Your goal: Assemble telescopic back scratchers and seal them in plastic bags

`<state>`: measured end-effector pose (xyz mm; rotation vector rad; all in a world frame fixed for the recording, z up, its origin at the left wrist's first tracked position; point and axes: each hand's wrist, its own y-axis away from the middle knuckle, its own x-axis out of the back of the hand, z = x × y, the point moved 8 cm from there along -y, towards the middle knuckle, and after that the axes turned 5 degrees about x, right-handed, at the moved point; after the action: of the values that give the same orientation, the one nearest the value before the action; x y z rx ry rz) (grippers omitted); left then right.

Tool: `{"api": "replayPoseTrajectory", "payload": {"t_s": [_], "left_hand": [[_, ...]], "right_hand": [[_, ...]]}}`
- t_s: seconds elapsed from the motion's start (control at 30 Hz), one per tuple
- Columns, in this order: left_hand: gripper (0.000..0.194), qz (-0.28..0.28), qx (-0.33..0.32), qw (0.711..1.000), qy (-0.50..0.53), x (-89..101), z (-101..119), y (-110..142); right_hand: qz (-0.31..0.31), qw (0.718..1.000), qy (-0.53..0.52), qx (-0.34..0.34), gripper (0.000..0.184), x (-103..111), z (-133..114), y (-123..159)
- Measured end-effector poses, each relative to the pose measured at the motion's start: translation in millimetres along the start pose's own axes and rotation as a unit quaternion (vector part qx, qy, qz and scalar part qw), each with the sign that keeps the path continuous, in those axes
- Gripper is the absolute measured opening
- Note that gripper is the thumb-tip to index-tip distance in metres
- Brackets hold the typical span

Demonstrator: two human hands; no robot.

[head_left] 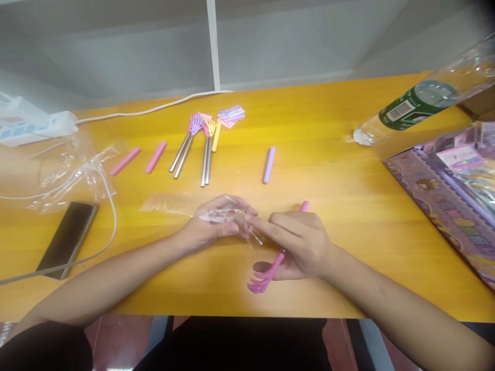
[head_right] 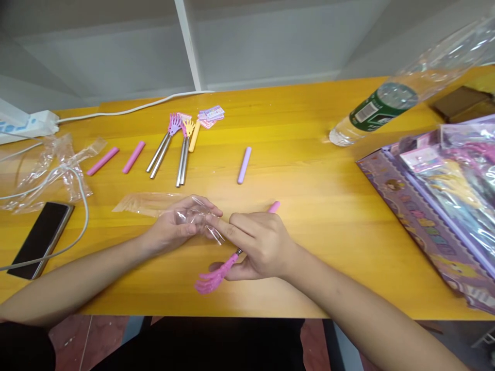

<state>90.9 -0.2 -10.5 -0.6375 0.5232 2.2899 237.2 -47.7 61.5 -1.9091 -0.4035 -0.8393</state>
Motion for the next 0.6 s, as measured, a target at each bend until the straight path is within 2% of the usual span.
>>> {"api": "replayPoseTrajectory", "payload": {"t_s": [0.17,0.5,0.6], "left_hand": [[0.043,0.004,0.011,1.000,-0.012,-1.1,-2,0],[0.039,-0.006,0.040,0.999,0.009,0.9,-2,0],[0.039,0.002,0.037,0.999,0.007,2.5,-2,0]], "right_hand": [[0.018,0.999,0.037,-0.014,0.038,-1,0,1],[0.005,0.997,-0.070,-0.010,0.035,1,14,8],[0.001,0.998,-0.063,-0.013,0.034,3,16,8]]}}
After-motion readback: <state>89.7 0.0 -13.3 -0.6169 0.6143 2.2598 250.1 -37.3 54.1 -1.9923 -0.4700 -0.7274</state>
